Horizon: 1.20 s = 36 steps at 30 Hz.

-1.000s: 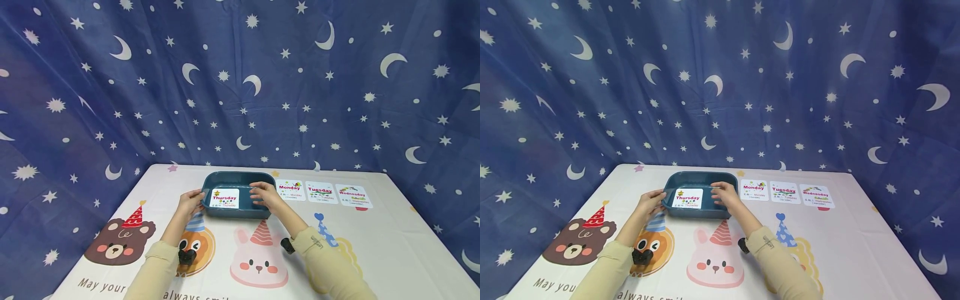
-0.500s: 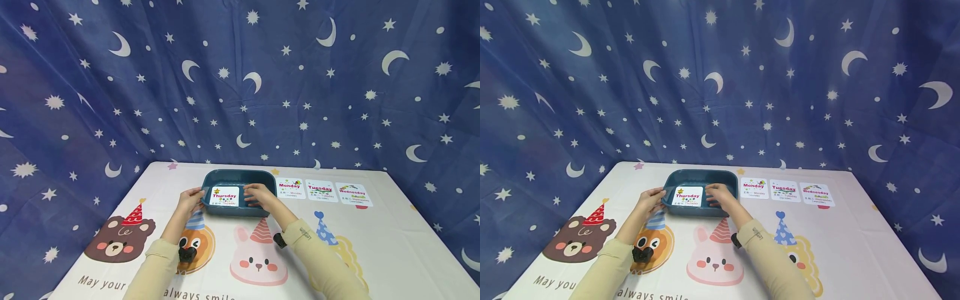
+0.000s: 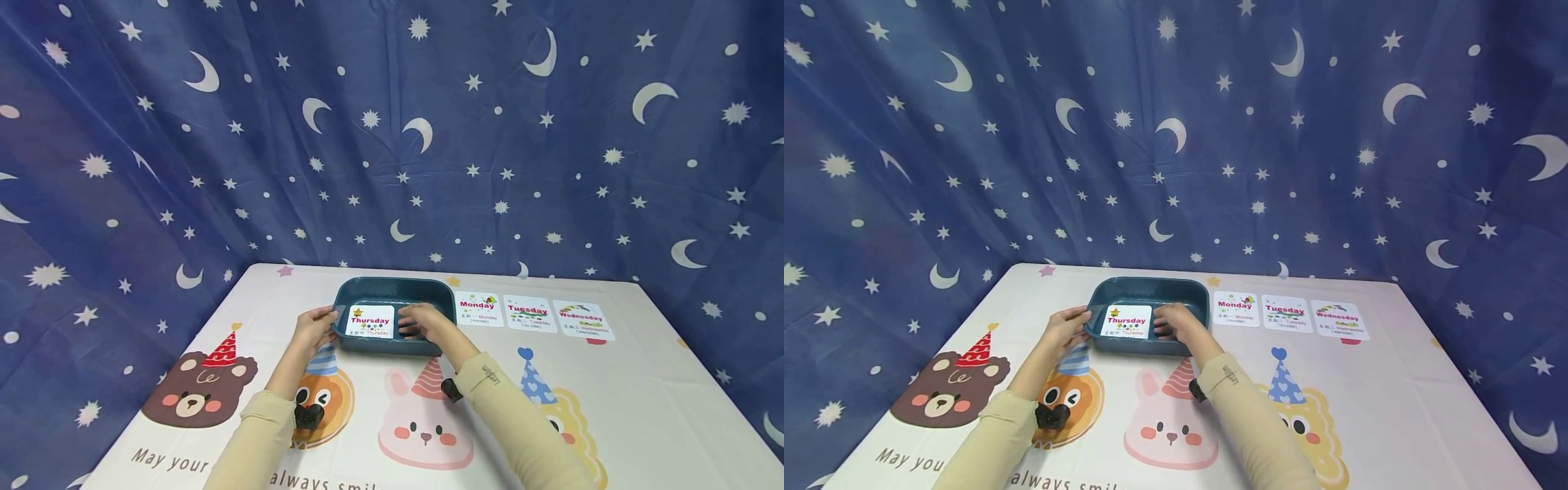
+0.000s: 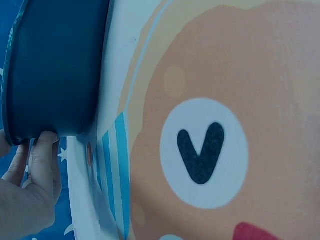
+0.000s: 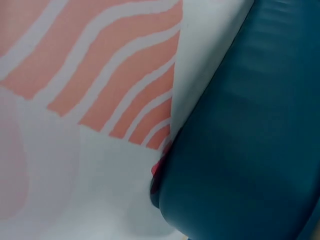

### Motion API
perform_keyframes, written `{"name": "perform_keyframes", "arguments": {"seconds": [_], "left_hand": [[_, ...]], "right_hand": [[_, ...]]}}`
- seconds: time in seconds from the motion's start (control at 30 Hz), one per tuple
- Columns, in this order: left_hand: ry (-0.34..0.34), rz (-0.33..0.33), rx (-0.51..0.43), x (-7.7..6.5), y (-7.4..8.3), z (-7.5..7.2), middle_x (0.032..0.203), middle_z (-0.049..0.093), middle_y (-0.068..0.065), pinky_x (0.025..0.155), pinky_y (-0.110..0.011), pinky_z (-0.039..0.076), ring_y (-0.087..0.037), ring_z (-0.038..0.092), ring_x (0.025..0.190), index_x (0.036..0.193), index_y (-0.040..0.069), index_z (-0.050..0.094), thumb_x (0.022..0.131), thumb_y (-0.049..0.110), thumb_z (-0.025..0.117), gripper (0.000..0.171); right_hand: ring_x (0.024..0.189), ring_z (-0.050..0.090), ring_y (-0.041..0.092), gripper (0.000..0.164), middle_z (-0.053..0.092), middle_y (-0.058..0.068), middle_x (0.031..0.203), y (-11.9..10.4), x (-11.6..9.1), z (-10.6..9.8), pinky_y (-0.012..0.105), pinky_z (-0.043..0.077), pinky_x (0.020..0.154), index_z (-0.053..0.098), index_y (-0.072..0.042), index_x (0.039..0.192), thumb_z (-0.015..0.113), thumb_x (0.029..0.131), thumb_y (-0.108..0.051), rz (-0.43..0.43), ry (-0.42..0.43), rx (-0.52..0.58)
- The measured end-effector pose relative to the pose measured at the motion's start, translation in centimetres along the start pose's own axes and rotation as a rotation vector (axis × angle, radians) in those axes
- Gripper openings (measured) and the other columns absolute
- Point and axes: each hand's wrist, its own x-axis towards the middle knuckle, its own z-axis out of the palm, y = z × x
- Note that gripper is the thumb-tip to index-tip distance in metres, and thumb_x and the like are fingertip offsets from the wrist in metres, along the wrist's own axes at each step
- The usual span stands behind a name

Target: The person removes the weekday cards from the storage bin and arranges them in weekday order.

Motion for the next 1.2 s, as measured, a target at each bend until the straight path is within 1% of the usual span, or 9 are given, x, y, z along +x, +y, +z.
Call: {"name": "perform_keyframes", "arguments": {"seconds": [0.17, 0.4, 0.57, 0.83, 0.93, 0.97, 1.1, 1.17, 1.2], "left_hand": [[0.003, 0.006, 0.002, 0.1, 0.0, 0.1, 0.131, 0.048, -0.026, 0.080, -0.030, 0.057, -0.021, 0.061, 0.095, 0.135, -0.004, 0.045, 0.096, 0.012, 0.052, 0.042], [0.002, 0.010, -0.003, -0.1, 0.0, 0.1, 0.130, 0.048, -0.027, 0.078, -0.029, 0.058, -0.019, 0.061, 0.091, 0.135, -0.005, 0.045, 0.096, 0.011, 0.052, 0.043], [0.007, 0.004, 0.000, 0.0, -0.1, 0.1, 0.131, 0.048, -0.026, 0.082, -0.031, 0.057, -0.020, 0.061, 0.094, 0.135, -0.004, 0.045, 0.096, 0.012, 0.053, 0.043], [0.011, 0.006, -0.007, 0.0, 0.0, 0.0, 0.131, 0.048, -0.027, 0.079, -0.030, 0.057, -0.018, 0.061, 0.090, 0.135, -0.005, 0.045, 0.096, 0.011, 0.052, 0.043], [0.012, 0.005, -0.012, 0.0, 0.1, 0.0, 0.131, 0.048, -0.027, 0.081, -0.031, 0.057, -0.018, 0.061, 0.090, 0.135, -0.005, 0.045, 0.096, 0.011, 0.053, 0.042], [0.012, 0.004, -0.013, 0.0, 0.1, 0.0, 0.131, 0.048, -0.027, 0.080, -0.030, 0.057, -0.018, 0.061, 0.090, 0.135, -0.005, 0.045, 0.096, 0.011, 0.053, 0.042], [0.013, 0.002, -0.013, 0.0, 0.0, 0.1, 0.130, 0.049, -0.026, 0.074, -0.025, 0.057, -0.017, 0.061, 0.088, 0.134, -0.004, 0.045, 0.096, 0.012, 0.054, 0.043], [0.014, 0.000, -0.017, 0.1, -0.1, 0.2, 0.129, 0.049, -0.026, 0.071, -0.024, 0.057, -0.016, 0.060, 0.087, 0.134, -0.005, 0.046, 0.096, 0.012, 0.054, 0.043], [0.015, -0.001, -0.017, 0.1, -0.1, 0.2, 0.128, 0.050, -0.026, 0.071, -0.023, 0.056, -0.016, 0.060, 0.086, 0.134, -0.004, 0.046, 0.095, 0.012, 0.054, 0.042]], "right_hand": [[0.073, 0.064, 0.013, 0.040, 0.059, 0.023, 0.118, 0.1, 0.3, 0.0, 0.027, 0.057, 0.069, 0.047, 0.004, 0.133, 0.045, 0.098, -0.016, 0.018, -0.009, 0.009], [0.087, 0.068, 0.024, 0.040, 0.061, 0.023, 0.115, 0.6, 1.6, 0.4, 0.039, 0.056, 0.085, 0.046, 0.004, 0.132, 0.049, 0.096, -0.013, 0.031, 0.005, 0.031], [0.087, 0.070, 0.028, 0.044, 0.066, 0.022, 0.106, 4.8, 8.9, -0.5, 0.053, 0.042, 0.098, 0.050, 0.002, 0.128, 0.058, 0.092, -0.022, -0.012, -0.082, 0.097], [0.089, 0.070, 0.030, 0.048, 0.068, 0.018, 0.102, 12.7, 24.8, -2.8, 0.046, 0.049, 0.076, 0.057, -0.007, 0.120, 0.070, 0.082, -0.034, 0.081, -0.152, 0.257], [0.092, 0.067, 0.034, 0.048, 0.063, 0.022, 0.107, 12.1, 24.1, -2.3, 0.044, 0.054, 0.075, 0.054, -0.005, 0.123, 0.068, 0.084, -0.028, 0.101, -0.108, 0.332], [0.097, 0.066, 0.035, 0.046, 0.060, 0.023, 0.111, 10.6, 21.1, -1.7, 0.043, 0.055, 0.078, 0.050, -0.003, 0.127, 0.064, 0.088, -0.023, 0.094, -0.074, 0.356], [0.100, 0.060, 0.038, 0.044, 0.053, 0.026, 0.112, 8.2, 16.2, -0.5, 0.043, 0.057, 0.082, 0.047, 0.004, 0.126, 0.062, 0.088, -0.014, 0.062, -0.031, 0.433], [0.102, 0.060, 0.038, 0.044, 0.055, 0.026, 0.114, 7.7, 14.8, -0.2, 0.045, 0.055, 0.085, 0.048, 0.004, 0.126, 0.062, 0.088, -0.013, 0.054, -0.025, 0.422], [0.097, 0.063, 0.037, 0.041, 0.057, 0.025, 0.110, 8.2, 15.9, -0.2, 0.043, 0.056, 0.081, 0.050, 0.004, 0.123, 0.062, 0.088, -0.014, 0.063, -0.024, 0.402]]}}
